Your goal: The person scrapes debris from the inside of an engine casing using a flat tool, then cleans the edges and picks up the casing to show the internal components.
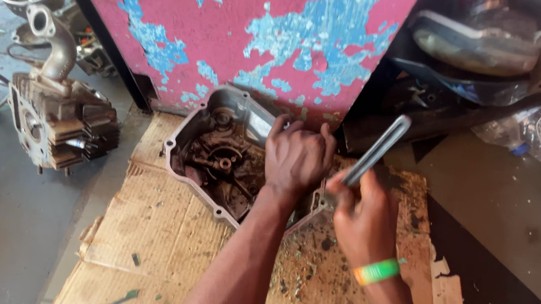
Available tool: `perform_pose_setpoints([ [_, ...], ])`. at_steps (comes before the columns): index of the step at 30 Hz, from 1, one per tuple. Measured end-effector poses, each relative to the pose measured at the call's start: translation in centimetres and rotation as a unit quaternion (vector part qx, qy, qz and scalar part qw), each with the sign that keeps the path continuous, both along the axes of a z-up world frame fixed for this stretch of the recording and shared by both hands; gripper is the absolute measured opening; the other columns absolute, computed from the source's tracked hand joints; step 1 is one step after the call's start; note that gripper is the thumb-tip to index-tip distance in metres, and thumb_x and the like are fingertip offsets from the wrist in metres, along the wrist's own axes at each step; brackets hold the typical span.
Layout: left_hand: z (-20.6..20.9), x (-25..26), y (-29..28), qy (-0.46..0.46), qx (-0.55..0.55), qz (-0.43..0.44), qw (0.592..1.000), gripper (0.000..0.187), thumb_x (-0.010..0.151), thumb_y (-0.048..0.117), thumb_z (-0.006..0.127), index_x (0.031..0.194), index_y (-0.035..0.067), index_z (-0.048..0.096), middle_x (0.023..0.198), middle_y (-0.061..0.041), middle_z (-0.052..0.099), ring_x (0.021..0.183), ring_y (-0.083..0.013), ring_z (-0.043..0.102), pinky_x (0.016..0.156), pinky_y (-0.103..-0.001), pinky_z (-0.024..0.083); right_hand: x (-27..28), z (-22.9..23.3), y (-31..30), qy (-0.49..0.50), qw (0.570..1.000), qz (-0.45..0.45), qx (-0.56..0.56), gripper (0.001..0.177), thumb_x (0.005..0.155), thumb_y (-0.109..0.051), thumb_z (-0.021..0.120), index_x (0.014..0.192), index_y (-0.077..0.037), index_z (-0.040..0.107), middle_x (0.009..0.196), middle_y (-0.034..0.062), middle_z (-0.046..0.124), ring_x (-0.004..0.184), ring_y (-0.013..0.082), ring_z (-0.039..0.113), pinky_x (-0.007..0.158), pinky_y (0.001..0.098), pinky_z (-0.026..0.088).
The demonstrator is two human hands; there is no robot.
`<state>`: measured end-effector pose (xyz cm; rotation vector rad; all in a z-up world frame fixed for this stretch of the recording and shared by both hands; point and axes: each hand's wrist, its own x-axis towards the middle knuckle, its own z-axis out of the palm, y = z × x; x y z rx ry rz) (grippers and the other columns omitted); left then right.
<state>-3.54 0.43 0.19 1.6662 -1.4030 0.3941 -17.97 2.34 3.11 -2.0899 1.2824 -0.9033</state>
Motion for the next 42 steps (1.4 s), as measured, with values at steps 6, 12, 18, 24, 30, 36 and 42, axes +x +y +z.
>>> perform_pose_setpoints([
  [6, -0.4, -0.3, -0.2, -0.007, -0.059, -0.001, 0.998, 0.041, 0.095, 0.014, 0.06, 0.054, 0.007, 0.065, 0.06, -0.015, 0.066, 0.066, -0.0338, 0.066, 0.091, -0.048, 0.048, -0.6, -1.0, 0.0, -0.028, 0.984, 0.053, -0.166, 0.012, 0.084, 0.003, 0.066, 0.094, -0.003, 0.066, 0.087, 0.0141, 0.075, 0.084, 0.0343, 0.073, 0.072, 0.0409, 0.053],
  [12, -0.6, -0.2, 0.1, -0.013, -0.041, 0.003, 0.999, 0.044, 0.097, 0.016, 0.058, 0.055, 0.007, 0.067, 0.063, -0.015, 0.068, 0.069, -0.0338, 0.067, 0.094, -0.047, 0.047, -0.3, -1.1, 0.0, -0.063, 0.994, 0.05, -0.068, 0.009, 0.092, -0.004, 0.069, 0.098, -0.002, 0.063, 0.086, 0.012, 0.076, 0.084, 0.03, 0.076, 0.071, 0.0398, 0.055],
  [18, -0.3, -0.2, 0.2, -0.013, -0.015, -0.015, 1.0, 0.046, 0.098, 0.017, 0.056, 0.054, 0.007, 0.067, 0.064, -0.015, 0.069, 0.07, -0.0324, 0.068, 0.096, -0.046, 0.047, 0.3, -1.0, -0.1, -0.076, 0.994, 0.032, -0.067, 0.009, 0.09, 0.003, 0.068, 0.097, -0.001, 0.064, 0.086, 0.0122, 0.075, 0.084, 0.0291, 0.076, 0.072, 0.0391, 0.056],
  [24, -0.5, -0.6, -0.2, -0.017, 0.011, -0.009, 1.0, 0.046, 0.097, 0.018, 0.059, 0.053, 0.006, 0.067, 0.061, -0.017, 0.067, 0.069, -0.0336, 0.068, 0.097, -0.048, 0.048, -0.5, -0.9, 0.2, -0.042, 0.99, 0.054, -0.124, 0.019, 0.081, 0.012, 0.06, 0.095, -0.001, 0.064, 0.089, 0.0122, 0.075, 0.088, 0.0294, 0.075, 0.076, 0.0382, 0.057],
  [30, -0.7, -1.2, -0.3, -0.04, -0.034, 0.011, 0.999, 0.04, 0.095, 0.015, 0.061, 0.056, 0.007, 0.068, 0.063, -0.017, 0.067, 0.071, -0.0345, 0.068, 0.095, -0.049, 0.049, -1.2, -1.3, 0.5, -0.077, 0.992, 0.043, -0.095, 0.009, 0.088, 0.003, 0.067, 0.094, -0.002, 0.063, 0.088, 0.0119, 0.075, 0.086, 0.0283, 0.075, 0.074, 0.0377, 0.056],
  [36, -0.3, -0.9, -0.2, -0.039, -0.011, -0.01, 0.999, 0.044, 0.097, 0.017, 0.057, 0.056, 0.007, 0.068, 0.061, -0.015, 0.067, 0.068, -0.032, 0.068, 0.097, -0.048, 0.048, -0.6, -1.5, -0.1, -0.127, 0.991, -0.011, 0.03, 0.004, 0.095, -0.005, 0.07, 0.097, -0.004, 0.066, 0.086, 0.0102, 0.076, 0.078, 0.0279, 0.074, 0.069, 0.0382, 0.054],
  [42, -0.2, -0.9, -0.2, -0.029, 0.007, -0.009, 1.0, 0.048, 0.098, 0.017, 0.055, 0.053, 0.007, 0.067, 0.06, -0.015, 0.067, 0.067, -0.0315, 0.067, 0.096, -0.047, 0.047, -1.1, -1.3, -0.5, -0.067, 0.996, 0.046, -0.048, 0.022, 0.083, 0.011, 0.06, 0.097, -0.003, 0.066, 0.088, 0.011, 0.077, 0.088, 0.0256, 0.077, 0.077, 0.0362, 0.057],
])
